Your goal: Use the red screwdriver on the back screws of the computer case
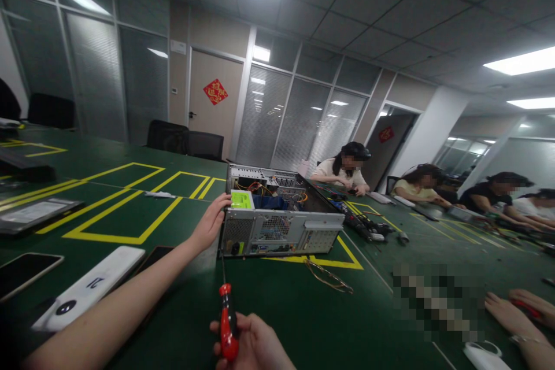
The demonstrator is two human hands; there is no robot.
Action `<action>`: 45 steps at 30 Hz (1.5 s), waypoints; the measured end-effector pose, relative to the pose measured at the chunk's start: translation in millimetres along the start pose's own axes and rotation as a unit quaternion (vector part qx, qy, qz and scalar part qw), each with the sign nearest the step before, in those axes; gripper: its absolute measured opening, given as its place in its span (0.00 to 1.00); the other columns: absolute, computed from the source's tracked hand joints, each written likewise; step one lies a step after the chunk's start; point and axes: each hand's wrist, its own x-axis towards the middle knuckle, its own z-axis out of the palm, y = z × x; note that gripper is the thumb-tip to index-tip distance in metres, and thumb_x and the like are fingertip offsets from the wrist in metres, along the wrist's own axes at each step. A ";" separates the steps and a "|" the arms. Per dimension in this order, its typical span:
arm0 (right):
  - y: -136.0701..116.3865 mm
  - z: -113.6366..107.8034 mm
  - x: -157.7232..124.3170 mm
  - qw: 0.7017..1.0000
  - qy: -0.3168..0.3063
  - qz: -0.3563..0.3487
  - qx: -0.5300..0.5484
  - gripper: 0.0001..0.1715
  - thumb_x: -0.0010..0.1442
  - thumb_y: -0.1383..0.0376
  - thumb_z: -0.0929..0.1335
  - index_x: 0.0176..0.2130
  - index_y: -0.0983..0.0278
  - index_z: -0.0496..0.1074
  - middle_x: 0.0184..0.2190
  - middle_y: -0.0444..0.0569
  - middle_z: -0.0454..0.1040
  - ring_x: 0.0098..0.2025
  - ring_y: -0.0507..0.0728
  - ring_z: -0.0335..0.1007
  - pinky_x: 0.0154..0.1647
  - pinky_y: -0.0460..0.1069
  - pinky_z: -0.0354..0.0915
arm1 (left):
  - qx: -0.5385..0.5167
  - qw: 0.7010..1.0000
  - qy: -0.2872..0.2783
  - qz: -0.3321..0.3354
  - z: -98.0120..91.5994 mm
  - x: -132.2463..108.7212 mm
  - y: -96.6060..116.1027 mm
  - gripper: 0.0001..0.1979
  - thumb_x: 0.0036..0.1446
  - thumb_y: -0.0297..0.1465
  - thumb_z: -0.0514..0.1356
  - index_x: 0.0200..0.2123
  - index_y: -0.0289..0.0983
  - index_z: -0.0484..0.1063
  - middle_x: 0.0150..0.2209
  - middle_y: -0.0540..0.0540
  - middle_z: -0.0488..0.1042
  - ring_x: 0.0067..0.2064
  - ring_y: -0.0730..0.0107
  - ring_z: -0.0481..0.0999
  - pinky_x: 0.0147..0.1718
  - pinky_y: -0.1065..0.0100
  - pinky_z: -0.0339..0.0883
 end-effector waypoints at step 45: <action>2.0 -3.9 12.4 0.995 -0.078 0.020 -0.058 0.28 0.50 0.60 0.69 0.50 0.59 0.60 0.41 0.52 0.74 0.34 0.56 0.73 0.29 0.46 0.57 | 0.001 1.000 0.005 0.010 -0.2 -1.2 -2.8 0.16 0.64 0.33 0.42 0.51 0.38 0.61 0.56 0.41 0.61 0.62 0.62 0.55 0.60 0.53 0.50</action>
